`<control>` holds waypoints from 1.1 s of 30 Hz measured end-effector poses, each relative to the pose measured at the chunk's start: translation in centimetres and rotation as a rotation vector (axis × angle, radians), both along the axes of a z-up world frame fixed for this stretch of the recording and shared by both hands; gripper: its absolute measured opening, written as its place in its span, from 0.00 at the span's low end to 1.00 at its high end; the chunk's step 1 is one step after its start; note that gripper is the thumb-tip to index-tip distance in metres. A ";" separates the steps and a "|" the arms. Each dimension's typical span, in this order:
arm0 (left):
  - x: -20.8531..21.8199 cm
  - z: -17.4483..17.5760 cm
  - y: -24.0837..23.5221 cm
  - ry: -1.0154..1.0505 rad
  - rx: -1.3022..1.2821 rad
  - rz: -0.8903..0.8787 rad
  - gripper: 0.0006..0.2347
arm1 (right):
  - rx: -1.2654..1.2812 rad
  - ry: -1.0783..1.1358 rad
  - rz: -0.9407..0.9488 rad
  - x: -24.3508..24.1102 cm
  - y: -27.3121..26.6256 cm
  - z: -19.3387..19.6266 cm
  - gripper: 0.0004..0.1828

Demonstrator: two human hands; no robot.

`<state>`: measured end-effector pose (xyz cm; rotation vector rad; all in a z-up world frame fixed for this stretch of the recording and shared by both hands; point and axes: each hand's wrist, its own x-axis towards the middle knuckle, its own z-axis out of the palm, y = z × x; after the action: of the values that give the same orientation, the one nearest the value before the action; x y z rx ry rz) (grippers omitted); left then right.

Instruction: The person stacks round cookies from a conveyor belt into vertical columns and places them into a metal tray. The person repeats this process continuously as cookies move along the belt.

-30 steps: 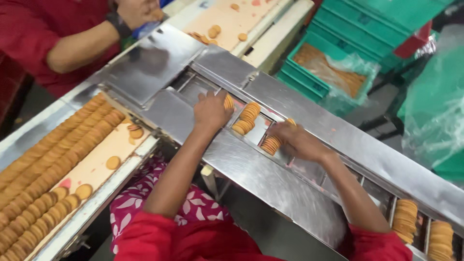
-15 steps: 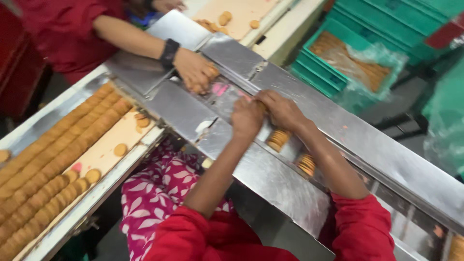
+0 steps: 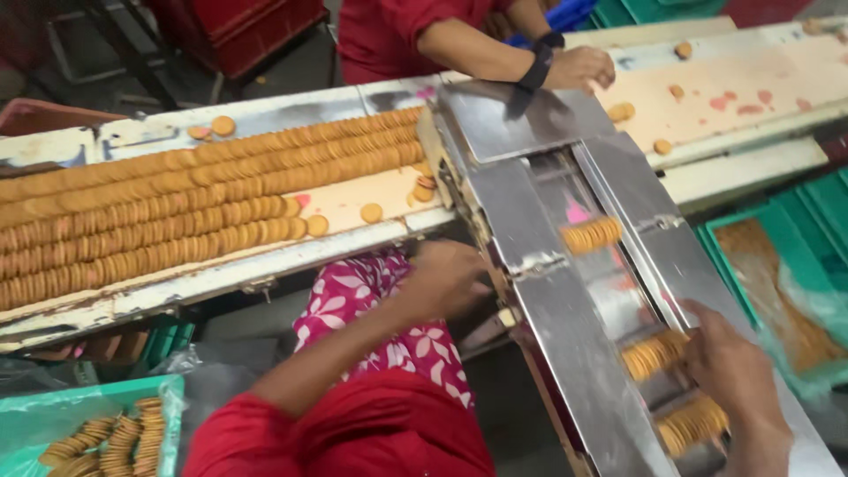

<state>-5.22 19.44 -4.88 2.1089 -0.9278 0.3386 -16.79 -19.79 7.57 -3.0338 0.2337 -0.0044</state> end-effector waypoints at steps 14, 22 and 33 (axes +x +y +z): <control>14.6 -11.4 24.5 -0.023 0.413 0.670 0.22 | -0.468 -0.390 0.784 37.7 34.3 -20.4 0.17; 17.0 -13.8 28.2 -0.063 0.395 0.640 0.25 | -0.368 -0.212 0.689 40.6 35.4 -26.5 0.20; 16.1 -13.9 26.6 -0.040 0.315 0.588 0.25 | 0.375 -0.141 0.509 34.8 38.8 -26.3 0.32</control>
<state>10.85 46.00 -18.78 2.6566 -0.3751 0.5599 18.02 19.02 -18.71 -2.6160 -0.4927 -0.1200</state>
